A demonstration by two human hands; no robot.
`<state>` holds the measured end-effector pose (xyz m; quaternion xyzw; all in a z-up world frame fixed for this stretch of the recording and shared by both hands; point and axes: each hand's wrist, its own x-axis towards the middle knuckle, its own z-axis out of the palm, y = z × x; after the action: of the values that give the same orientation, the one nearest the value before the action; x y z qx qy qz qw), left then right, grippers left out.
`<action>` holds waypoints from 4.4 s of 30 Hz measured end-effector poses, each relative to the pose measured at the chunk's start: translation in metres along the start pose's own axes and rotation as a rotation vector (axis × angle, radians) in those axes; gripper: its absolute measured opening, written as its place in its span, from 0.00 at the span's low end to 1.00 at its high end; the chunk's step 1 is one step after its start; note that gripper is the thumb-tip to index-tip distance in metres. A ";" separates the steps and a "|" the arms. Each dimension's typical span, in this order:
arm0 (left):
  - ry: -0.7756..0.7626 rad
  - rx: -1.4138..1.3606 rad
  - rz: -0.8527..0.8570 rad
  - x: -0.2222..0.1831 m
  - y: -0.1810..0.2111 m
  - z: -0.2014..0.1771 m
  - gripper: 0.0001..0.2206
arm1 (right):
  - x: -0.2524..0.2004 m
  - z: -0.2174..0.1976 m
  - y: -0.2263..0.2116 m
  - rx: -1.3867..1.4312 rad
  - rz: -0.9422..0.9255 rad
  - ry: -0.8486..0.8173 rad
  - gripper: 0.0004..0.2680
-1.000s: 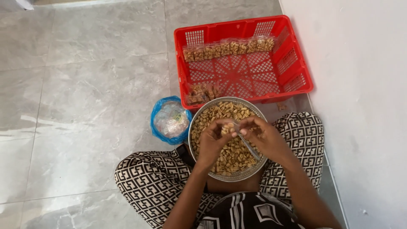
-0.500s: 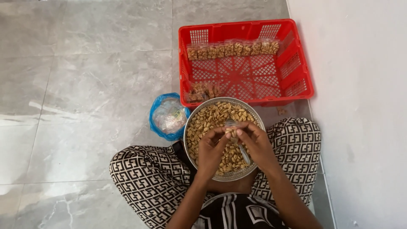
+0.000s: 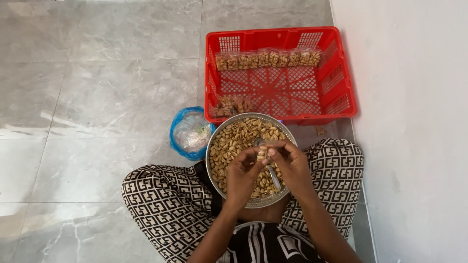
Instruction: Packaging small food items into plastic bags using a spoon and organizing them in a crate.
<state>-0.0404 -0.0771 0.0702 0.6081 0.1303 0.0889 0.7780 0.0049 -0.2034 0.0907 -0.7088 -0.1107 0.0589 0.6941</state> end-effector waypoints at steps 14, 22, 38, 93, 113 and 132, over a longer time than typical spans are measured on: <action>0.039 -0.126 -0.013 -0.005 -0.001 -0.001 0.14 | -0.002 -0.007 0.025 0.015 -0.019 -0.053 0.07; 0.058 -0.181 0.015 -0.007 0.001 -0.007 0.12 | -0.008 0.008 0.019 0.236 0.101 -0.106 0.09; 0.220 -0.031 0.175 -0.012 -0.023 -0.008 0.14 | -0.014 0.020 0.017 0.125 0.048 -0.057 0.13; 0.046 -0.169 0.119 -0.007 -0.019 0.001 0.09 | -0.016 0.020 0.009 0.053 -0.198 0.089 0.05; 0.162 -0.116 0.139 -0.017 0.018 0.011 0.13 | -0.018 0.024 0.013 0.131 -0.165 0.096 0.07; 0.180 -0.169 0.120 -0.020 0.017 0.004 0.08 | -0.015 0.035 0.012 0.028 -0.145 0.127 0.08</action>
<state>-0.0576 -0.0821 0.0891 0.5369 0.1550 0.2000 0.8048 -0.0169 -0.1733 0.0765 -0.6916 -0.1166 -0.0347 0.7120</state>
